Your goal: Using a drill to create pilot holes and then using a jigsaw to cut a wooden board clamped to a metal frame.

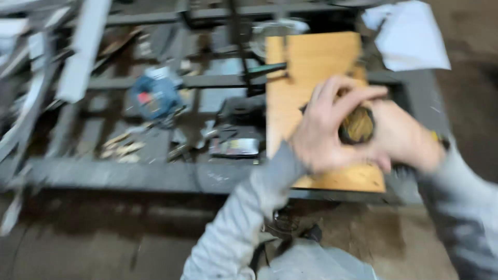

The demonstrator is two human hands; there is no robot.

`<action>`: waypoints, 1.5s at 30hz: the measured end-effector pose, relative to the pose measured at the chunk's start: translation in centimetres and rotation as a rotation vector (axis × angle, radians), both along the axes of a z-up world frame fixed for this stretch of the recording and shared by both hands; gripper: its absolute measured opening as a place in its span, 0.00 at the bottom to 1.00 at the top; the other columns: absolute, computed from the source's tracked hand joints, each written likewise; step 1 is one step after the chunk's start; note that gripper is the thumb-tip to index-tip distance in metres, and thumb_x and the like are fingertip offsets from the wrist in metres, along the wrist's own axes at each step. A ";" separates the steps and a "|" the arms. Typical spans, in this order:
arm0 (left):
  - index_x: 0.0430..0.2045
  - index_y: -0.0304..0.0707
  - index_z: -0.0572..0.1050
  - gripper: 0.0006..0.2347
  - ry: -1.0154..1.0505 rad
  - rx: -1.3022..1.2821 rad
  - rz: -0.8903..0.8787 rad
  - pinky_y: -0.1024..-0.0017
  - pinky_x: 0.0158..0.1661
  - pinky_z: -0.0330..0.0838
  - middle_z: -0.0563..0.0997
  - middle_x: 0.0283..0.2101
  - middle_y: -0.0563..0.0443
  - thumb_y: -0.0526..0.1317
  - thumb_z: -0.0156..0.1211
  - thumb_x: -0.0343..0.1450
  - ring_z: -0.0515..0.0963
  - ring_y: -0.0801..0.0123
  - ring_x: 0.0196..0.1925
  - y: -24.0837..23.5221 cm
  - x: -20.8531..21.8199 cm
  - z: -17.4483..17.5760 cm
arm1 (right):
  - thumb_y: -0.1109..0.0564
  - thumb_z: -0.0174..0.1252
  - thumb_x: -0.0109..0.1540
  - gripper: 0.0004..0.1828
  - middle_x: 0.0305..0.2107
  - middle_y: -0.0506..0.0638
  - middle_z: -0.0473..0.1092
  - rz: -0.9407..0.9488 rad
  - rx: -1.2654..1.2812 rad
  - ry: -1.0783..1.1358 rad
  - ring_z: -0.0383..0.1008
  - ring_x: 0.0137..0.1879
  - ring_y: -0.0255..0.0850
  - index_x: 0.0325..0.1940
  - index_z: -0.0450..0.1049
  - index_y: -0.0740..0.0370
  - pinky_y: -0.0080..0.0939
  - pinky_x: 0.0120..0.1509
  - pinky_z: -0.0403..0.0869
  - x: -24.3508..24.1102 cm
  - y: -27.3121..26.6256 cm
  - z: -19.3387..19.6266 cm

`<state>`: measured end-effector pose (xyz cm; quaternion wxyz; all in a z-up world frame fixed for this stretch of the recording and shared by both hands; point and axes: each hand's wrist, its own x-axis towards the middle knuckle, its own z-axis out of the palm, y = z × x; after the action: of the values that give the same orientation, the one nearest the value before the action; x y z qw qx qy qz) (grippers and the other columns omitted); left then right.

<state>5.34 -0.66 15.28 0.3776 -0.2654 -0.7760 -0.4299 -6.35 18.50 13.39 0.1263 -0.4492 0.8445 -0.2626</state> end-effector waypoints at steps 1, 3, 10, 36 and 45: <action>0.53 0.39 0.72 0.29 -0.040 0.068 0.244 0.66 0.58 0.72 0.73 0.49 0.43 0.57 0.72 0.64 0.76 0.55 0.53 -0.1 3.5 0.4 | 0.45 0.75 0.45 0.35 0.37 0.60 0.79 -0.064 0.095 0.182 0.80 0.45 0.53 0.53 0.77 0.60 0.50 0.47 0.77 2.2 -1.0 0.3; 0.54 0.36 0.72 0.31 -0.070 0.115 0.579 0.64 0.60 0.70 0.71 0.52 0.41 0.60 0.70 0.65 0.74 0.52 0.55 -3.1 8.6 -2.0 | 0.44 0.77 0.43 0.39 0.37 0.62 0.78 -0.047 0.132 0.368 0.78 0.46 0.58 0.55 0.77 0.59 0.52 0.47 0.76 6.8 -6.2 1.2; 0.54 0.32 0.73 0.23 -0.859 1.192 0.092 0.69 0.45 0.74 0.80 0.43 0.50 0.53 0.60 0.73 0.79 0.68 0.43 -17.3 18.7 -10.8 | 0.58 0.57 0.55 0.24 0.27 0.52 0.72 0.222 -0.016 0.643 0.77 0.34 0.48 0.56 0.72 0.57 0.49 0.37 0.75 17.2 -22.2 -2.9; 0.39 0.28 0.74 0.09 -0.385 0.729 0.687 0.58 0.50 0.71 0.77 0.42 0.36 0.33 0.44 0.78 0.77 0.45 0.46 -59.9 38.0 -26.6 | 0.53 0.65 0.52 0.46 0.37 0.51 0.73 -0.018 0.240 0.523 0.76 0.42 0.49 0.75 0.60 0.48 0.48 0.44 0.75 39.0 -61.3 -20.0; 0.40 0.44 0.74 0.08 -0.469 0.024 0.754 0.56 0.47 0.70 0.75 0.41 0.45 0.40 0.65 0.70 0.75 0.50 0.46 -65.5 53.8 -22.0 | 0.46 0.68 0.51 0.51 0.35 0.51 0.71 -0.032 0.326 0.431 0.76 0.42 0.51 0.78 0.57 0.43 0.52 0.45 0.75 41.8 -68.8 -21.1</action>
<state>59.17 -66.19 -6.75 0.3249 0.1454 -0.8781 -0.3197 35.43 -50.26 -7.76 0.0102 -0.4550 0.8901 -0.0234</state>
